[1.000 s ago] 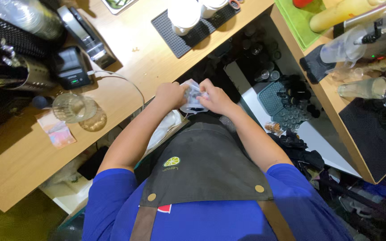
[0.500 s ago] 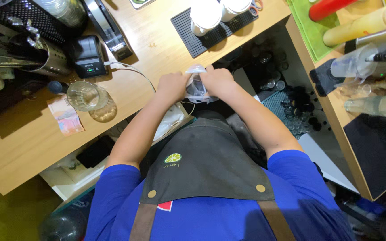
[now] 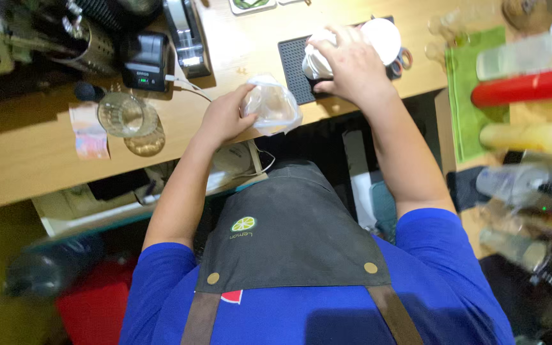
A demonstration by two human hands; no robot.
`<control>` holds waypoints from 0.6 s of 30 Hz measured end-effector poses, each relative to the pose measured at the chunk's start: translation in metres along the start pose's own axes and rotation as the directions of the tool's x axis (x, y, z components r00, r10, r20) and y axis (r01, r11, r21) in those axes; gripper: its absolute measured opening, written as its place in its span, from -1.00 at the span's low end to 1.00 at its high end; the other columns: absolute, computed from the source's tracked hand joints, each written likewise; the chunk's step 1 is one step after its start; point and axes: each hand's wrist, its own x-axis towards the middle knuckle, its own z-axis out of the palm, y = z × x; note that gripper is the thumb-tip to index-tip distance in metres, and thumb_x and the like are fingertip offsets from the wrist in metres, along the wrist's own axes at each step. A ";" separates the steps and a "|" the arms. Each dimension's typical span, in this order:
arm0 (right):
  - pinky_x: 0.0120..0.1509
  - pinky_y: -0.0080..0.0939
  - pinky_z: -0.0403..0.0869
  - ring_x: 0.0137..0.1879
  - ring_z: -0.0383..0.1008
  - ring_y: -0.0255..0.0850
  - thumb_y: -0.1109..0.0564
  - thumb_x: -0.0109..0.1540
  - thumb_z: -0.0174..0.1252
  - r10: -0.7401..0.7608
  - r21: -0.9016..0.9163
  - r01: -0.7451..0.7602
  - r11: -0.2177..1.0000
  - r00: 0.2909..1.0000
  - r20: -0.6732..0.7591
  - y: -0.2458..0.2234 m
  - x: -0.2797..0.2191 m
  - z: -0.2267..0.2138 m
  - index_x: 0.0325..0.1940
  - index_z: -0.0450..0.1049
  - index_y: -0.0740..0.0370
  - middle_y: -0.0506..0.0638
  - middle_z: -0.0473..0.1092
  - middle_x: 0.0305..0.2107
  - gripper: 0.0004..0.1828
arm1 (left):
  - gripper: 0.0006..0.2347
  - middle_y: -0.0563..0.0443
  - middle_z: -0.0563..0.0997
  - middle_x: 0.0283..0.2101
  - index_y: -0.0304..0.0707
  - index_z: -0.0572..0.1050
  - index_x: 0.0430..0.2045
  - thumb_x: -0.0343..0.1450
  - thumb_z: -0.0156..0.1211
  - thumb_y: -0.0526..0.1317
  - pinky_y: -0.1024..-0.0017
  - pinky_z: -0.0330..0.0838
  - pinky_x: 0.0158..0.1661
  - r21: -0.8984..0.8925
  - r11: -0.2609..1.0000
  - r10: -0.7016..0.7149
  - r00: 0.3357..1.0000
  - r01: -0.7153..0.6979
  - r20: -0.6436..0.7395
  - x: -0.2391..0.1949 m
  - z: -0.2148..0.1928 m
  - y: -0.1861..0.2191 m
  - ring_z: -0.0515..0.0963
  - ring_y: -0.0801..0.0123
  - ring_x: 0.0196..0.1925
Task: The person places lids on two coffee cups, opens a drawer to retrieve a plastic bag, and places small white items into the bag by hand.
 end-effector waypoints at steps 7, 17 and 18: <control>0.15 0.07 0.48 0.21 0.39 0.17 -0.03 -0.11 0.52 -0.183 0.100 0.170 0.980 0.974 0.131 0.040 0.036 0.015 0.47 0.19 0.07 0.24 0.35 0.11 0.11 | -0.40 -0.15 0.60 -0.36 -0.07 0.35 0.24 0.27 0.42 -0.12 0.13 0.49 -0.26 -0.002 0.987 -0.163 0.980 0.164 -0.115 0.019 0.014 -0.001 0.62 0.00 -0.27; 0.18 0.11 0.49 0.15 0.46 0.16 -0.06 0.01 0.52 -0.304 0.217 0.322 0.921 0.946 -0.112 0.041 0.037 -0.064 0.53 0.23 0.03 0.23 0.33 0.10 0.05 | -0.48 -0.09 0.60 -0.45 0.04 0.37 0.20 0.32 0.34 -0.06 0.11 0.48 -0.29 0.006 0.969 -0.244 0.962 0.247 -0.119 0.038 0.031 0.005 0.64 0.02 -0.31; 0.13 0.11 0.48 0.08 0.47 0.15 -0.07 0.01 0.53 -0.315 0.270 0.319 0.908 0.947 -0.059 0.034 0.040 -0.067 0.52 0.21 0.02 0.22 0.33 0.12 0.05 | -0.50 -0.09 0.59 -0.46 0.04 0.38 0.20 0.33 0.32 -0.07 0.11 0.47 -0.29 0.005 0.969 -0.246 0.962 0.248 -0.122 0.039 0.032 0.004 0.64 0.02 -0.32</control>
